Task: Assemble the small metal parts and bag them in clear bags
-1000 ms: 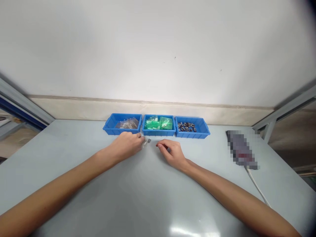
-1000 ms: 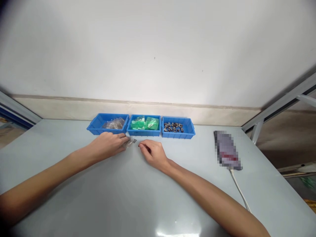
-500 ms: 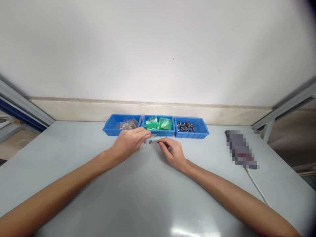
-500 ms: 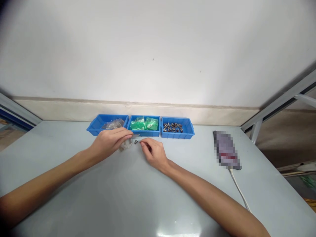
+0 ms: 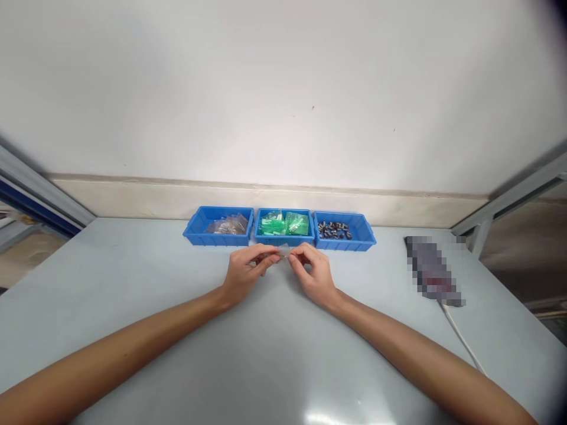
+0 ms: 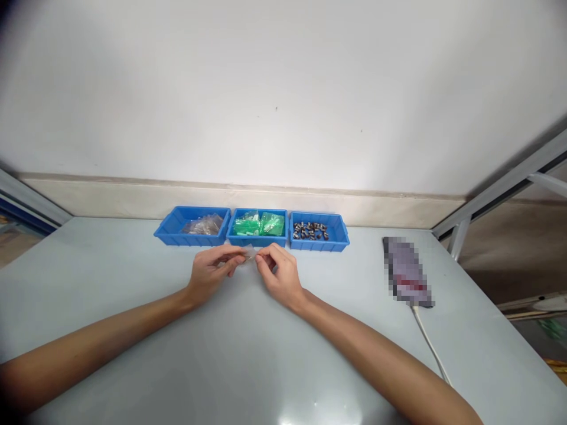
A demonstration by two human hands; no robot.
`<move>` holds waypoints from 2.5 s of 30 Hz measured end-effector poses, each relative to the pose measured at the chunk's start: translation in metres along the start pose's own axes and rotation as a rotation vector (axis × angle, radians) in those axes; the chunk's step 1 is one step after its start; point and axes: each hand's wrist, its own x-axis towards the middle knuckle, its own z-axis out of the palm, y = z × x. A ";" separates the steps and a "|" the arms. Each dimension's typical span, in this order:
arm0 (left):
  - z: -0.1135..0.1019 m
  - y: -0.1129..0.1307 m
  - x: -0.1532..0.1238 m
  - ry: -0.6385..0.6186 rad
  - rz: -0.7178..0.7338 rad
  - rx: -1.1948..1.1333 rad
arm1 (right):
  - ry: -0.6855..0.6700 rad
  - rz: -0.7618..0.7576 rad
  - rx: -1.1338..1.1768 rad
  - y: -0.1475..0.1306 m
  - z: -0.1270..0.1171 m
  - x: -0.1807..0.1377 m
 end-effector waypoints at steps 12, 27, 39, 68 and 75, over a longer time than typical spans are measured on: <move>0.000 -0.002 0.002 -0.043 -0.067 0.028 | -0.063 -0.032 -0.002 -0.001 0.002 0.000; 0.001 -0.002 0.001 -0.063 0.010 0.094 | 0.005 -0.102 0.041 0.000 0.001 0.002; 0.001 0.002 0.002 -0.083 0.070 0.128 | 0.013 -0.092 0.037 0.002 0.000 0.001; 0.000 0.003 0.000 -0.082 0.011 0.002 | 0.029 -0.031 0.079 0.003 0.002 -0.004; 0.000 0.004 0.000 -0.048 0.015 0.023 | 0.026 -0.051 0.101 0.004 0.002 -0.005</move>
